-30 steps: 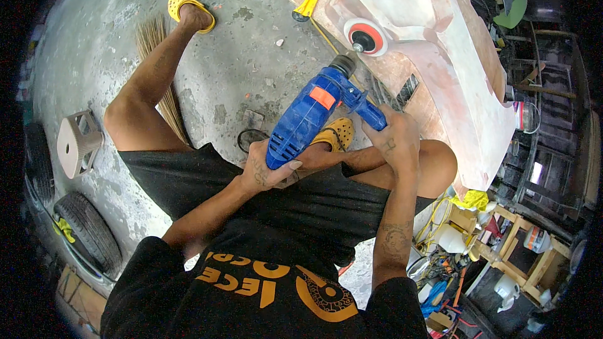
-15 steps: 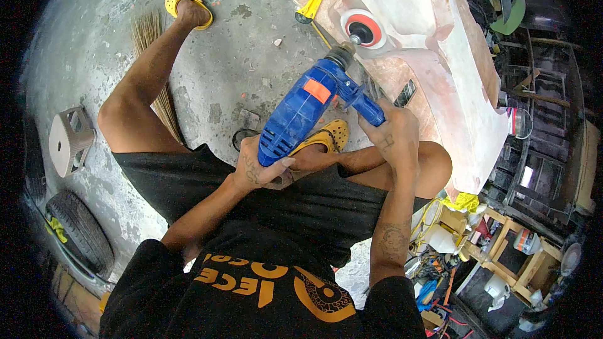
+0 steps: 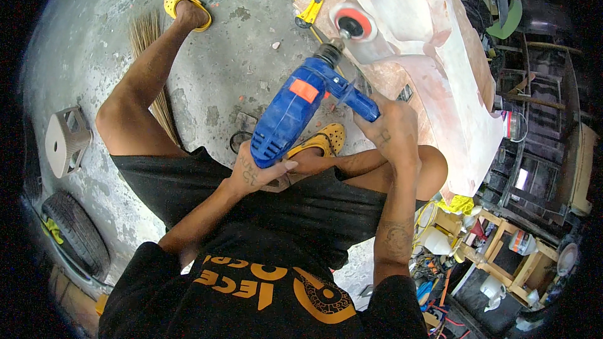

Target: Sanding and shaping a custom fiberglass automotive part using a power drill with a sanding disc attachment.

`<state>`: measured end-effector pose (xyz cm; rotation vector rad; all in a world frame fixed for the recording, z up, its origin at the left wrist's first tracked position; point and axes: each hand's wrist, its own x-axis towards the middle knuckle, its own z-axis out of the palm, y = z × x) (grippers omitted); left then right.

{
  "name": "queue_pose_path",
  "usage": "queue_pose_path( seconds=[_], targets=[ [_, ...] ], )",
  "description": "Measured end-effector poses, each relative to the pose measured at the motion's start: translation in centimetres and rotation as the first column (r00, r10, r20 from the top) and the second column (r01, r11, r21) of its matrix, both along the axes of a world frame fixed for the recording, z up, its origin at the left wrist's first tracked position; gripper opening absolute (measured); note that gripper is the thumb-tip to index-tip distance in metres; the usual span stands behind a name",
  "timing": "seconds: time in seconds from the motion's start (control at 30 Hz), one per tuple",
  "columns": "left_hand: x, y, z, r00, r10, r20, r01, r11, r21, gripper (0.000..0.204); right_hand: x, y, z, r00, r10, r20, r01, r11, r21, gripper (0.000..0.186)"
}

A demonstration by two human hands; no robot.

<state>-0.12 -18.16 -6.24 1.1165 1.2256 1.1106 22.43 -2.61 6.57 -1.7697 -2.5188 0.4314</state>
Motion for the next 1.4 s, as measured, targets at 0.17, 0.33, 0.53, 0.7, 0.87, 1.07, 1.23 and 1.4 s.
queue_pose_path(
  seconds=[0.17,0.33,0.53,0.7,0.87,1.07,1.23,1.4],
  targets=[
    [-1.2,-0.6,-2.7,0.988,0.148,-0.031,-0.145,0.984,0.104,0.029,-5.1,2.4,5.1,0.979,0.197,-0.050,-0.199,0.980,-0.031,0.033],
    [-6.5,0.8,-0.7,0.850,0.391,-0.354,-0.280,0.903,0.326,0.025,-6.6,7.0,4.5,0.912,0.077,-0.403,-0.101,0.994,-0.039,0.045],
    [-8.8,1.0,-0.1,0.859,0.498,0.114,-0.503,0.864,0.015,0.041,-10.3,12.4,-11.0,0.951,0.101,-0.292,-0.076,0.993,0.095,0.034],
    [-9.6,0.5,-0.2,0.846,0.509,0.162,-0.517,0.856,0.013,0.046,-14.5,13.7,-14.0,0.998,-0.003,0.065,-0.013,0.972,0.236,0.056],
    [-9.3,0.7,-0.7,0.829,0.505,0.241,-0.514,0.857,-0.030,0.042,-14.5,13.8,-14.3,0.997,-0.075,-0.032,0.079,0.985,0.153,0.060],
    [-9.6,1.2,-1.5,0.853,0.474,0.218,-0.457,0.880,-0.124,0.049,-9.1,4.4,-8.4,0.928,0.169,-0.331,-0.019,0.911,0.412,0.023],
    [-9.8,1.0,-1.6,0.781,0.587,0.214,-0.587,0.807,-0.071,0.056,0.5,-5.4,1.0,0.920,-0.066,-0.386,0.225,0.895,0.385,0.016],
    [-9.3,1.3,-1.3,0.806,0.539,0.243,-0.542,0.838,-0.062,0.053,16.0,-3.3,4.2,0.771,-0.316,-0.554,0.618,0.583,0.528,0.030]
  ],
)
